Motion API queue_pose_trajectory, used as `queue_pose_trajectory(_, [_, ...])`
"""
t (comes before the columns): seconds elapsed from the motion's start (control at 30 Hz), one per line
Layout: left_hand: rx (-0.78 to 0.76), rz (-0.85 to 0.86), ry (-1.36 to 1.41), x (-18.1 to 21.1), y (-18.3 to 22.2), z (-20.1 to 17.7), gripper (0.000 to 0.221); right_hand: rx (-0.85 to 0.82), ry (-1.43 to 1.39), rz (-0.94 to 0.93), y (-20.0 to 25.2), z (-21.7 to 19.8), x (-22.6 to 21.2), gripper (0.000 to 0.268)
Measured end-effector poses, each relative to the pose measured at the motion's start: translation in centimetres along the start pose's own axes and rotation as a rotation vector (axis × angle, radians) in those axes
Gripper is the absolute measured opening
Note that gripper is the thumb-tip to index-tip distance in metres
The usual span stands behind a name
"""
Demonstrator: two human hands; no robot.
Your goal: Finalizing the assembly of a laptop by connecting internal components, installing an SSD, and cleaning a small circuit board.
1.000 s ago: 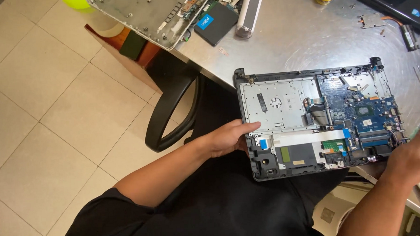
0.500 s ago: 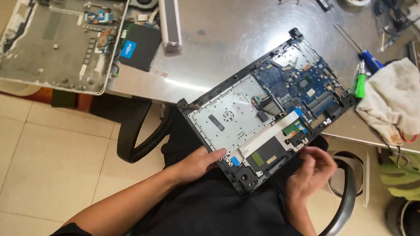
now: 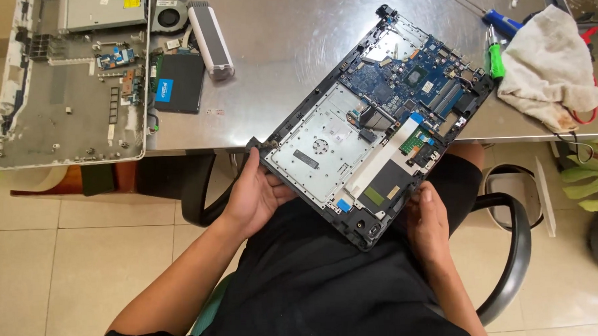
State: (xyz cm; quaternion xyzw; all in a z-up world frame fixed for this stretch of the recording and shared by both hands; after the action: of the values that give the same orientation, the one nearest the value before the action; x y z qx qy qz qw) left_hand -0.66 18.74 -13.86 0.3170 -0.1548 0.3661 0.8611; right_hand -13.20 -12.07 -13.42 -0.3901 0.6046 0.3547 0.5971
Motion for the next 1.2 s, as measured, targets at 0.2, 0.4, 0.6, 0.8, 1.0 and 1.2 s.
queue_pose_trajectory(0.2, [-0.09, 0.117, 0.013, -0.5, 1.7, 0.6, 0.073, -0.042, -0.236, 0.021, -0.6, 3.2, -5.5, 0.026])
queue_pose_trajectory(0.4, [-0.496, -0.006, 0.191, -0.5, 6.7, 9.0, 0.126, 0.005, -0.277, 0.102, -1.1, 0.2, -8.0, 0.039])
queue_pose_trajectory(0.6, [-0.369, -0.206, 0.202, -5.2, 2.8, 4.6, 0.079, -0.112, -0.444, 0.083, -0.8, 1.3, -8.9, 0.064])
queue_pose_trajectory(0.8, [-0.523, -0.083, -0.046, -2.3, 4.4, 12.4, 0.062, -0.261, -1.022, 0.051, 1.9, 6.1, -16.2, 0.091])
queue_pose_trajectory(1.0, [-0.553, -0.189, -0.157, -9.2, 1.1, 14.4, 0.094, -0.257, -0.601, -0.092, 3.7, 3.1, -11.6, 0.095])
queue_pose_trajectory(1.2, [-0.452, -0.314, -0.113, -10.9, -2.6, 13.2, 0.074, 0.395, -0.32, 0.179, 3.4, -4.8, -8.1, 0.063])
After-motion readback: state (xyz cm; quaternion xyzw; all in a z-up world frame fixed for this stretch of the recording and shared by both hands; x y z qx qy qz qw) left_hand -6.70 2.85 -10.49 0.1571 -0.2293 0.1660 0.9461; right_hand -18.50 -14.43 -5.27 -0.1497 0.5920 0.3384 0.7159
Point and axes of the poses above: each hand's wrist, its own y-axis away from the middle knuckle, its own z-axis out of the palm, x = y × z, the point moved 10 cm from there along -y, towards the middle knuckle, and after that the axes turned 6 degrees about y, right-handed, at the moved point
